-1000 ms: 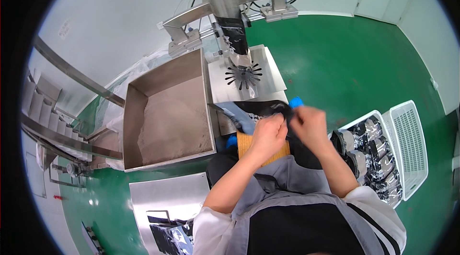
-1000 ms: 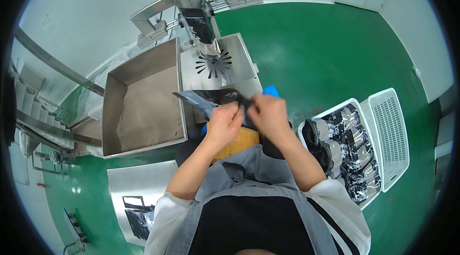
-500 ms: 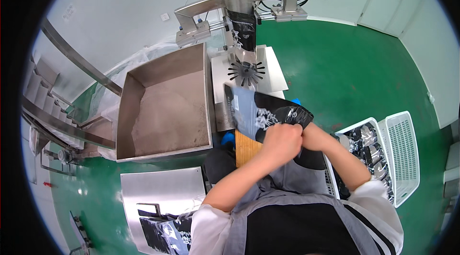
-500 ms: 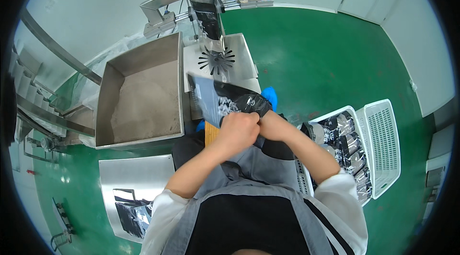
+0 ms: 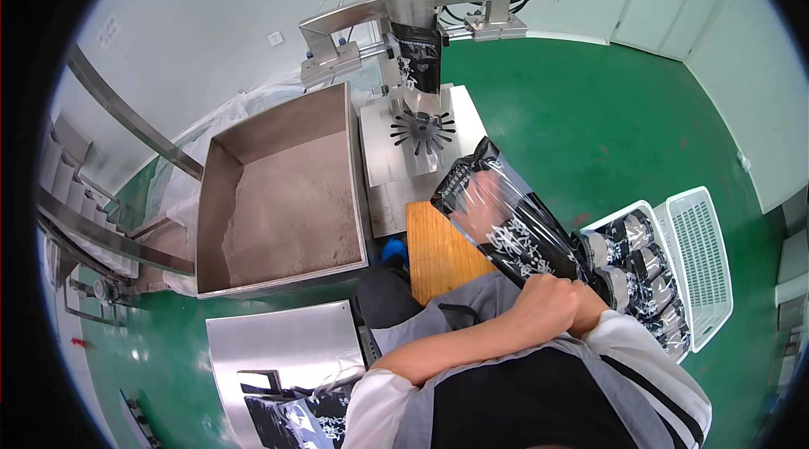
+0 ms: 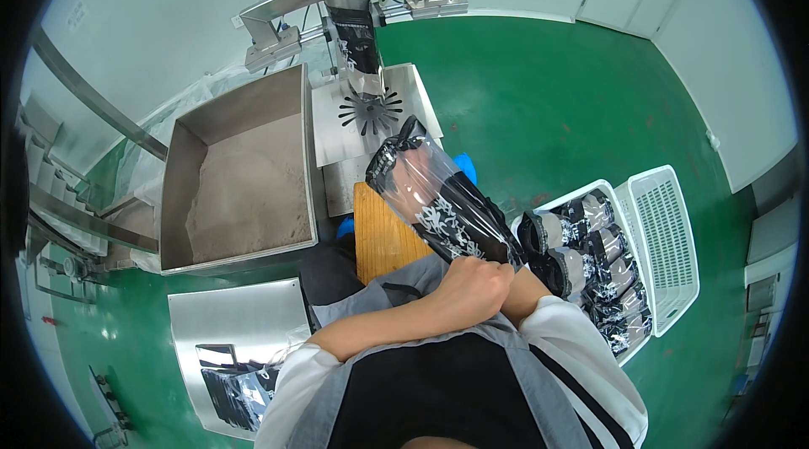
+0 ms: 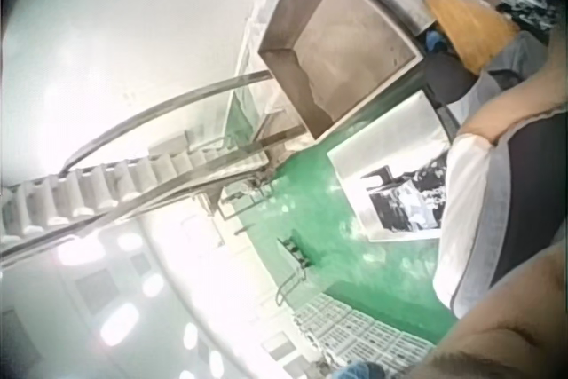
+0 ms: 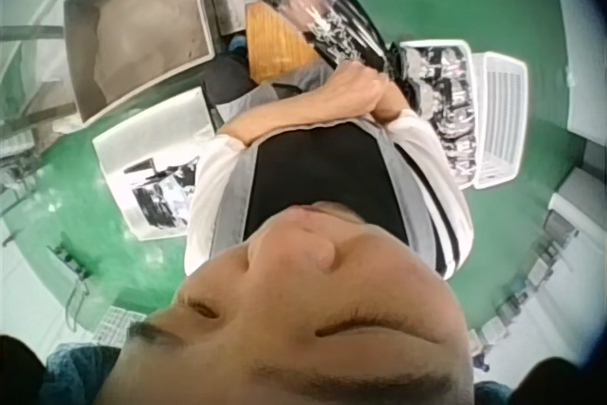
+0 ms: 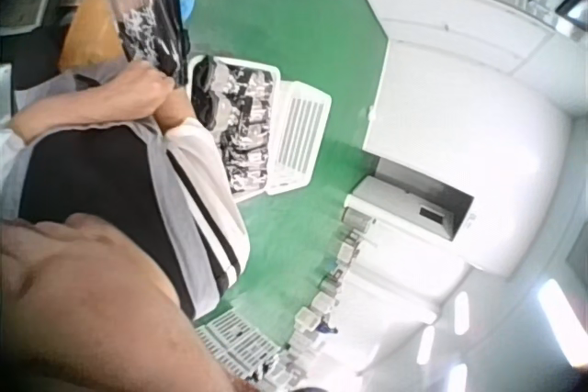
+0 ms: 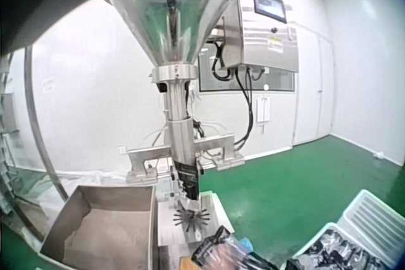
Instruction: Filling product into bags using an industrial dispenser and weighing the filled bags on a scale.
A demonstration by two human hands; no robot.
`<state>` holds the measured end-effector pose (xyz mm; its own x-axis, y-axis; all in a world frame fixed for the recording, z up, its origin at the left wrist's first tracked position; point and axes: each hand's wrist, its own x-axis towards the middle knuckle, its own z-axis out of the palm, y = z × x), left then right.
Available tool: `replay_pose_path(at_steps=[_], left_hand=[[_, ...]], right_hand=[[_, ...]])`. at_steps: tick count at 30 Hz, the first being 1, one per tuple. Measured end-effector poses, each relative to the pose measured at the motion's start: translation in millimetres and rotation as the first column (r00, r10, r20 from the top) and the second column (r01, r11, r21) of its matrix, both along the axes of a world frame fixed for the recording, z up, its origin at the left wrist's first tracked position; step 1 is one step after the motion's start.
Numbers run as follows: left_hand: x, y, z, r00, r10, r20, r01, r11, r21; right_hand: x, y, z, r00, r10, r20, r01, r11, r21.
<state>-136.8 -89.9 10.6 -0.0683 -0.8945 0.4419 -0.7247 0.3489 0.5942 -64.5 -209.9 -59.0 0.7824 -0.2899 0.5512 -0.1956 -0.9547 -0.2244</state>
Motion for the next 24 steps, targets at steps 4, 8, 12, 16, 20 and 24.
replay_pose_path(at_steps=[4, 8, 12, 16, 20, 24], left_hand=[[30.3, -1.1, 23.8, 0.991, 0.056, -0.125, -0.042, 0.993, 0.113], [128.7, -34.8, 18.1, 0.714, 0.686, -0.139, -0.693, 0.664, -0.283], [152.8, -56.8, -21.6, 0.636, 0.567, -0.524, -0.595, 0.792, 0.135], [182.8, -67.9, -47.1, 0.129, 0.367, -0.921, -0.429, 0.858, 0.282], [203.3, -69.6, -61.8, -0.080, 0.394, -0.916, -0.252, 0.881, 0.401], [204.2, -73.1, -70.8, -0.186, 0.439, -0.879, -0.139, 0.874, 0.465]], right_hand=[[-24.3, -16.4, -4.9, 0.990, 0.089, 0.113, -0.077, 0.992, -0.100], [-63.8, -20.5, 16.2, 0.973, 0.229, 0.014, -0.221, 0.954, -0.201], [-86.5, -9.9, 62.3, 0.938, 0.277, -0.210, -0.300, 0.950, -0.084], [-133.1, -15.8, 109.7, 0.969, 0.239, -0.064, -0.133, 0.720, 0.681], [-165.8, -32.2, 190.4, 0.840, 0.231, -0.490, -0.260, 0.966, 0.010], [-146.7, -37.4, 187.1, 0.806, 0.528, -0.267, -0.532, 0.844, 0.065]])
